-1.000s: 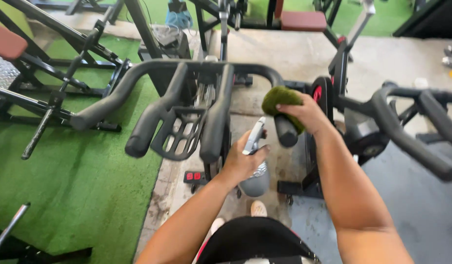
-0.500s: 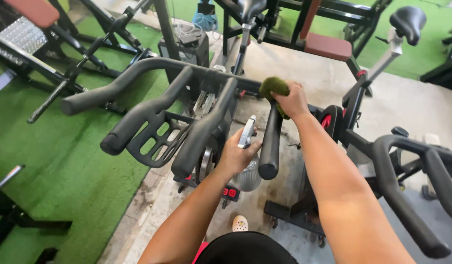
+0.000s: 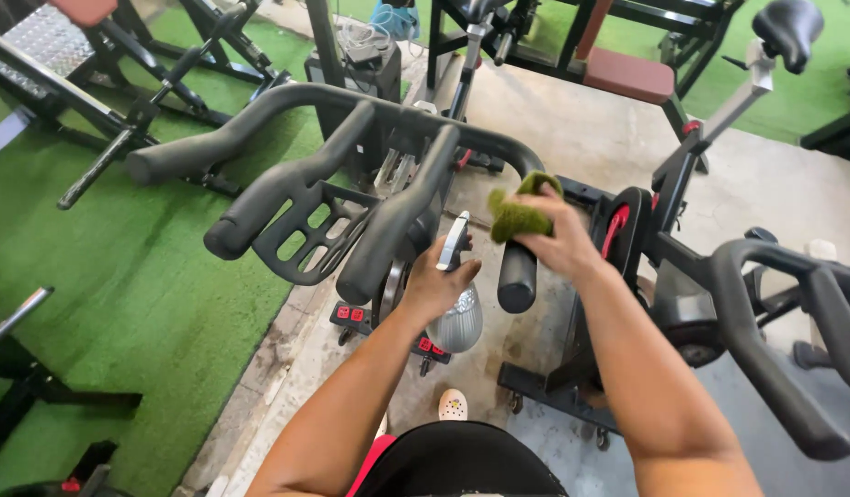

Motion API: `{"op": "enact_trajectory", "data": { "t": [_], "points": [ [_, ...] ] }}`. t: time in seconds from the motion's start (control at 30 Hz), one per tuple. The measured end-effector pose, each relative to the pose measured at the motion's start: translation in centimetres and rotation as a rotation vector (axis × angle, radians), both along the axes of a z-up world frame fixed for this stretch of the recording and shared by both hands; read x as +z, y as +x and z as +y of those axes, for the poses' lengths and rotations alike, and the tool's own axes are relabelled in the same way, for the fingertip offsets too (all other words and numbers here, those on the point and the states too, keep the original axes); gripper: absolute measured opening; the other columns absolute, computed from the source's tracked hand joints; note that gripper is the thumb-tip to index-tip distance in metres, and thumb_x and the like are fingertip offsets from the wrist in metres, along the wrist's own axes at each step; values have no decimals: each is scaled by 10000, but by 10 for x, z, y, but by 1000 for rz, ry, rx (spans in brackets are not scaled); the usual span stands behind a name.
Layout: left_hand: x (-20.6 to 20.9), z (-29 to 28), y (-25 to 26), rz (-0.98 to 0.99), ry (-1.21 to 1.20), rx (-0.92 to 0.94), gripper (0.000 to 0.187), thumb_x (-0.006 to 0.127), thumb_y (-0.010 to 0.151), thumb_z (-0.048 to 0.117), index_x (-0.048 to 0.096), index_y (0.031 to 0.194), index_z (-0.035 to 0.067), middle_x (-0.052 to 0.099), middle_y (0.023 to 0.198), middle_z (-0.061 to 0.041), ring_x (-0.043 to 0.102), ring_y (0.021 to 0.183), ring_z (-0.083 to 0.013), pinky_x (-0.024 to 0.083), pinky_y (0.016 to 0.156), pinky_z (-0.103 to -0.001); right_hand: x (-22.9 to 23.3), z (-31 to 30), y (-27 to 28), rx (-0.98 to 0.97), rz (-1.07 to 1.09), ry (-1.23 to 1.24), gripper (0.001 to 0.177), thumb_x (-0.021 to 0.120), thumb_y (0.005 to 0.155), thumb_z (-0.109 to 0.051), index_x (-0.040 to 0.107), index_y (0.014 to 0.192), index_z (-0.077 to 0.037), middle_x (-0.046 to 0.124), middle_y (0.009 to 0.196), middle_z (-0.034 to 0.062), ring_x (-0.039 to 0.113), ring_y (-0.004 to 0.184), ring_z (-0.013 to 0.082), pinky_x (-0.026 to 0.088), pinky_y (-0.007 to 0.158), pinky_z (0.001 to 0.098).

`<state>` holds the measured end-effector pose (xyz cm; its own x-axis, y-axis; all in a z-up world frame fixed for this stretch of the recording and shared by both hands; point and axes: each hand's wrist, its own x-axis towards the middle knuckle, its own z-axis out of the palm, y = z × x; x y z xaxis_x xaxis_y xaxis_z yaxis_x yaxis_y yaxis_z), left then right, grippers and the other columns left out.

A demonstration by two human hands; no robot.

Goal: Cleaning a weight machine and a stationary bike using a spray bottle and cloth.

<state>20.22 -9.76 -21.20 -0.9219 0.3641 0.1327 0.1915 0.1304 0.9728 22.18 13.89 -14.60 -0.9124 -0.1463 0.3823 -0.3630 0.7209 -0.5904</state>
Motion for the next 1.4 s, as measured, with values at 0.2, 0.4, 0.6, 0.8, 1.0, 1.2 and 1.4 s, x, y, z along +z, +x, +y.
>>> {"op": "enact_trajectory", "data": {
  "t": [0.2, 0.4, 0.6, 0.8, 1.0, 1.2, 1.4],
  "points": [
    [30, -6, -1, -60, -69, -97, 443, 783, 843, 224, 674, 1252, 93, 750, 885, -116, 720, 768, -189, 553, 729, -334, -16, -11, 39, -109, -330, -600, 422, 743, 780, -48, 692, 1196, 6, 723, 1133, 76, 633, 1102, 190, 478, 1001, 389],
    [16, 2, -20, -186, 214, -229, 422, 763, 855, 191, 669, 1246, 61, 714, 847, -52, 626, 686, -91, 519, 612, -305, -10, -24, 71, 447, 22, -1168, 330, 660, 949, -180, 699, 1208, 19, 722, 1157, 142, 647, 1207, 332, 443, 1185, 522],
    [10, 1, -35, -66, 89, -207, 441, 797, 876, 174, 692, 1284, 46, 647, 794, -89, 550, 684, -96, 483, 607, -301, 36, -24, 89, 83, 448, -1664, 454, 592, 999, -304, 606, 1369, -40, 630, 1326, 139, 590, 1255, 314, 436, 1157, 487],
    [17, 13, -41, -76, 133, -193, 442, 801, 846, 198, 683, 1245, 50, 717, 872, -31, 599, 716, -63, 525, 638, -265, -5, -37, 39, -386, -52, -769, 729, 644, 841, -125, 466, 1545, -72, 556, 1432, 122, 564, 1297, 221, 441, 1109, 386],
    [3, 16, -43, -143, 191, -179, 463, 796, 846, 194, 657, 1267, 60, 703, 883, -12, 603, 742, -45, 525, 650, -258, -63, 24, -57, -325, -31, -1263, 410, 573, 978, -198, 590, 1348, -21, 680, 1185, 133, 676, 1004, 232, 566, 881, 349],
    [24, -10, -27, -202, -10, -129, 472, 774, 854, 244, 677, 1288, 84, 663, 807, -119, 584, 706, -145, 511, 649, -325, -106, 51, -90, -80, -182, -1773, 420, 497, 1018, -376, 670, 1148, -16, 724, 1025, 176, 718, 852, 302, 604, 774, 416],
    [-12, -30, -20, -83, 111, -96, 449, 756, 857, 244, 656, 1255, 59, 728, 1149, -97, 678, 1055, -181, 531, 922, -338, -94, -14, -44, 218, -131, -2277, 624, 543, 884, -318, 539, 1349, 98, 621, 1252, 247, 640, 1117, 338, 550, 992, 423]
  ]
}}
